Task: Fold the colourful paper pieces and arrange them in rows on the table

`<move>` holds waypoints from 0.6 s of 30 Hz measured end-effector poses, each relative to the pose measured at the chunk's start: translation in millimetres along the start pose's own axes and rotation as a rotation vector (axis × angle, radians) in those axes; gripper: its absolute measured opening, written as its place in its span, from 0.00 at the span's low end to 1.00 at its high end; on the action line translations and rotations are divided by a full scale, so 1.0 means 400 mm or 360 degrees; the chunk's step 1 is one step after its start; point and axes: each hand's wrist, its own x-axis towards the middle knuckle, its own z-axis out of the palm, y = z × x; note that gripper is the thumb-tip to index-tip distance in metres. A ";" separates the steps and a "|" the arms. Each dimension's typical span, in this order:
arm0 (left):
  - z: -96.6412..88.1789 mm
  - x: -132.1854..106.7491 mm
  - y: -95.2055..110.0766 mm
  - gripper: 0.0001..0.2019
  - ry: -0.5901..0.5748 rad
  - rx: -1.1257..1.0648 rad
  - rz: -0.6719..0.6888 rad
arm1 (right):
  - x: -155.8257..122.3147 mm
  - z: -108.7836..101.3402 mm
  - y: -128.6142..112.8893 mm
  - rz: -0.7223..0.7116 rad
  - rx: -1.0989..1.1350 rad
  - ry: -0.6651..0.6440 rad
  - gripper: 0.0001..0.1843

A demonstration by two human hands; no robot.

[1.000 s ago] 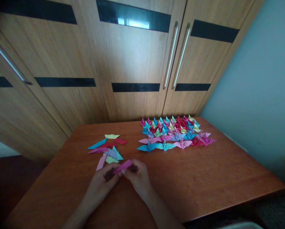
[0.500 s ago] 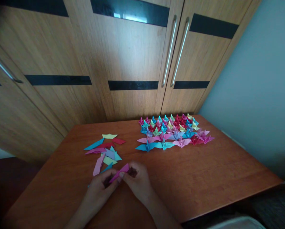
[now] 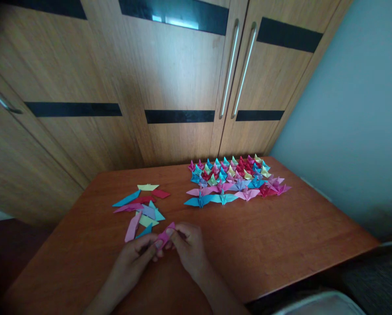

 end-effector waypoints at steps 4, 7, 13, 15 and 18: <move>0.005 0.004 0.002 0.17 0.0006 0.0001 0.0018 | 0.003 -0.007 0.001 0.0032 0.0034 0.0040 0.20; 0.010 0.005 0.006 0.14 0.0021 0.0028 0.0025 | 0.008 -0.010 0.004 0.0049 0.0038 0.0146 0.17; 0.006 -0.004 0.006 0.09 0.0067 0.0080 -0.0001 | -0.017 -0.087 0.027 0.0185 0.0052 0.0652 0.14; 0.001 -0.007 0.004 0.09 0.0121 0.0085 -0.0016 | -0.041 -0.167 0.037 0.0179 -0.0009 0.0831 0.14; -0.002 -0.009 0.003 0.10 0.0189 0.0075 -0.0026 | -0.075 -0.337 0.051 0.0155 -0.0135 0.1064 0.16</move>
